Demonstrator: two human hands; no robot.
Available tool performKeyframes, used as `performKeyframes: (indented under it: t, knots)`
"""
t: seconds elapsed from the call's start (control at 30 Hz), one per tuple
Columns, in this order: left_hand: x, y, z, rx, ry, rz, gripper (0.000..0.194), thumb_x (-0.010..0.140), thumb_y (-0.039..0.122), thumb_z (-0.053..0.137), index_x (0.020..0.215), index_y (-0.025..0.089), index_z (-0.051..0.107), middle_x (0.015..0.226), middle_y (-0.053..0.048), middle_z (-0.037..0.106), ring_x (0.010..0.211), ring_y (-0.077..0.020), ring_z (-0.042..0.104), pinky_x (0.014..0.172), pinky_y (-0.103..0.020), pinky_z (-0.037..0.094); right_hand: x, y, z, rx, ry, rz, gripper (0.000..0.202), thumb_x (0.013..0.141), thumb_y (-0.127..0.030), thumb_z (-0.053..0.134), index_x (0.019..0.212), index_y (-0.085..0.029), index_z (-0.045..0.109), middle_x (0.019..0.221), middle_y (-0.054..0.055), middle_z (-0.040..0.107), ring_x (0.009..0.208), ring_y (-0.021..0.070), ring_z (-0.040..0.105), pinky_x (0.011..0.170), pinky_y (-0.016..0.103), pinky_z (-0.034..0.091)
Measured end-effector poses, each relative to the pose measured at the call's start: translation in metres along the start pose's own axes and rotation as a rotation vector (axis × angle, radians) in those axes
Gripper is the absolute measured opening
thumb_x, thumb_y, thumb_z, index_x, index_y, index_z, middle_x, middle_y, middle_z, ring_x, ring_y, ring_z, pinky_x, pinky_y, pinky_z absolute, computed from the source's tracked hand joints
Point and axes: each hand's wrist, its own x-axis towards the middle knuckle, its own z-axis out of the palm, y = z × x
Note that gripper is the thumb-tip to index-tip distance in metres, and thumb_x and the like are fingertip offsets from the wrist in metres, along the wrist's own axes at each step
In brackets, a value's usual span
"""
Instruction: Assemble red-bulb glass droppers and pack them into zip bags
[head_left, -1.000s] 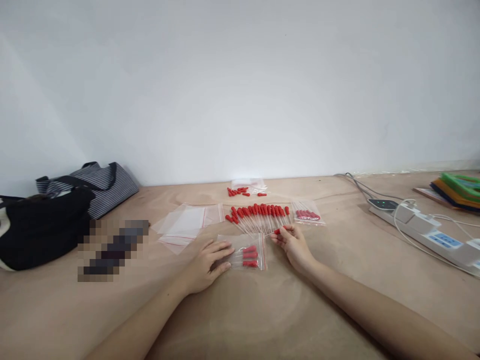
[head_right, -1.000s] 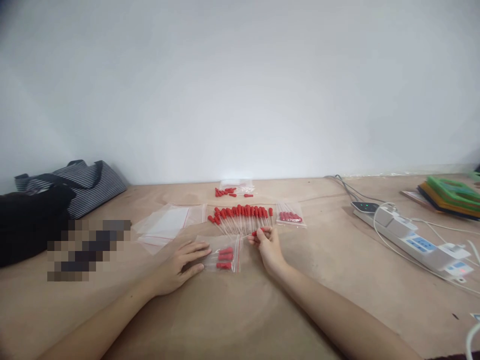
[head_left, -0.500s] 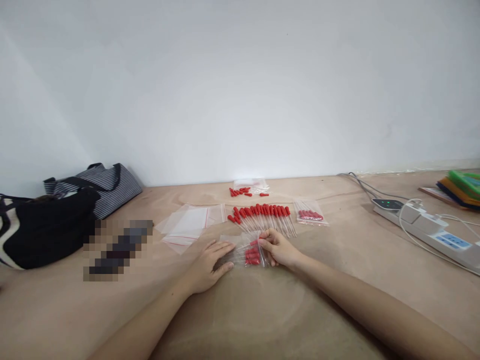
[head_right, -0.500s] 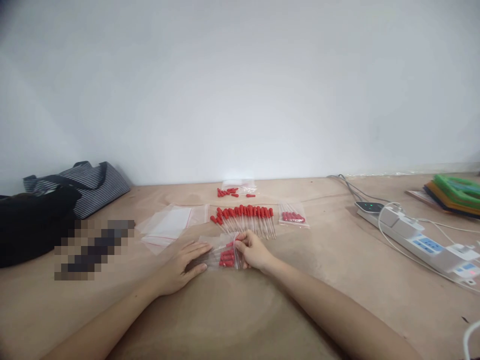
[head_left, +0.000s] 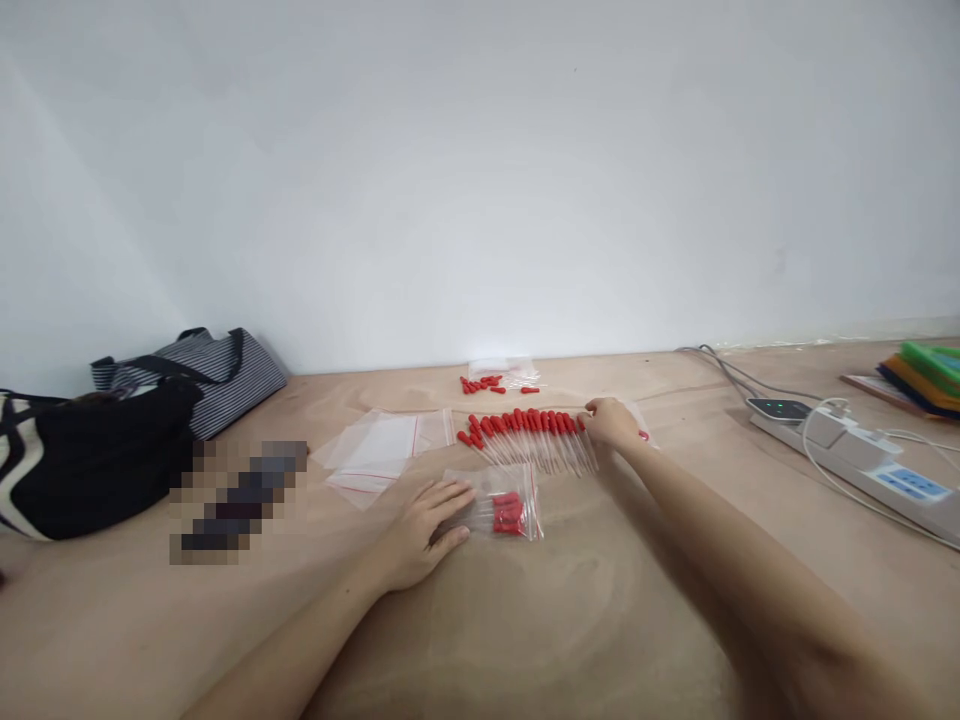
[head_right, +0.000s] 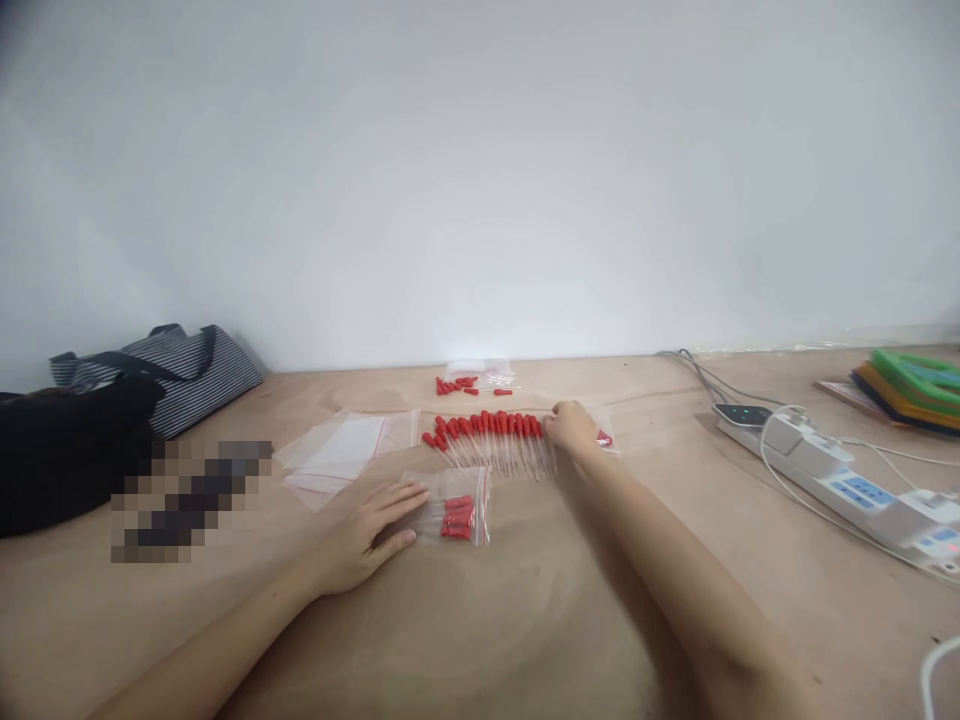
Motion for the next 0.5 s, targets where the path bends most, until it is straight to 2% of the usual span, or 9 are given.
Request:
performKeyframes:
  t: [0.17,0.3,0.37,0.5]
  knots:
    - [0.000,0.001,-0.003,0.028,-0.062,0.011,0.041,0.087,0.034,0.038,0.128,0.030,0.037,0.137,-0.003,0.034,0.128,-0.0217,0.025,0.104,-0.048,0.020,0.015,0.006,0.015,-0.050,-0.006,0.074,0.014,0.062,-0.027,0.057,0.065,-0.016,0.066,0.083,0.013,0.065,0.084,0.0271,0.059,0.071,0.034,0.042]
    - [0.000,0.001,-0.003,0.026,-0.082,0.064,0.037,0.088,0.030,0.037,0.125,0.037,0.038,0.138,-0.001,0.031,0.128,-0.0220,0.024,0.103,-0.049,0.019,0.016,0.007,0.022,0.021,0.033,0.090,0.013,0.061,-0.025,0.057,0.063,-0.014,0.064,0.075,0.015,0.065,0.080,0.0286,0.059,0.068,0.036,0.041]
    - [0.000,0.001,-0.003,0.016,-0.089,0.077,0.036,0.088,0.028,0.037,0.123,0.038,0.040,0.139,0.000,0.030,0.128,-0.0224,0.024,0.103,-0.050,0.019,0.016,0.009,0.017,0.103,0.070,0.079,0.016,0.063,-0.026,0.055,0.068,-0.013,0.063,0.074,0.015,0.064,0.077,0.0272,0.059,0.067,0.035,0.041]
    - [0.000,0.000,-0.002,0.004,-0.103,0.072,0.036,0.088,0.028,0.036,0.123,0.039,0.039,0.139,0.000,0.030,0.128,-0.0219,0.023,0.103,-0.050,0.019,0.010,0.012,0.005,0.355,0.171,-0.016,0.032,0.071,-0.032,0.048,0.096,-0.014,0.055,0.080,0.010,0.062,0.071,0.0186,0.058,0.062,0.029,0.042]
